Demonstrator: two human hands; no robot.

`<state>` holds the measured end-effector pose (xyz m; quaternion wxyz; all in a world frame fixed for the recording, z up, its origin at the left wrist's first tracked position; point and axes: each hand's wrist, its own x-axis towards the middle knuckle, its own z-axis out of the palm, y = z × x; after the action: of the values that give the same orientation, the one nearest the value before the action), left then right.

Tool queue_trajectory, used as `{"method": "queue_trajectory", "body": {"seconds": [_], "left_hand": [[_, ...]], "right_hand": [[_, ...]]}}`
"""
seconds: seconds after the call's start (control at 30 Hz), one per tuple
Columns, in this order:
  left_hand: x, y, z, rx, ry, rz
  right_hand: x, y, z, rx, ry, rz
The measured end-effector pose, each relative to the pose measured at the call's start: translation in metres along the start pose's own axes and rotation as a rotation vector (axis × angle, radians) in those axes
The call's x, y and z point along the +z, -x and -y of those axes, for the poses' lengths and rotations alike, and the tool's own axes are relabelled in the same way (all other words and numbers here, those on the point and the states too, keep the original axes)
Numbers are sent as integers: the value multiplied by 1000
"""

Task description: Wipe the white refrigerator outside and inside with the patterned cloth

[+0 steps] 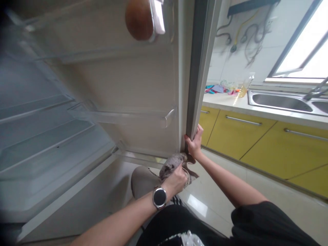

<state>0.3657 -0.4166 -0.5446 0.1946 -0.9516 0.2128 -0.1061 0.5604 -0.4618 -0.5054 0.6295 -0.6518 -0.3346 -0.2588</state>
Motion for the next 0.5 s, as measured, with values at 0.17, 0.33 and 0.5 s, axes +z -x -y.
{"method": "queue_trajectory", "body": {"seconds": [0.17, 0.33, 0.5], "left_hand": [[25, 16, 4, 118, 11, -50], [26, 42, 15, 143, 85, -167], [30, 72, 15, 49, 194, -328]], "right_hand": [[0, -2, 0, -20, -3, 8], [0, 3, 2, -37, -10, -14], [0, 9, 4, -50, -23, -18]]}}
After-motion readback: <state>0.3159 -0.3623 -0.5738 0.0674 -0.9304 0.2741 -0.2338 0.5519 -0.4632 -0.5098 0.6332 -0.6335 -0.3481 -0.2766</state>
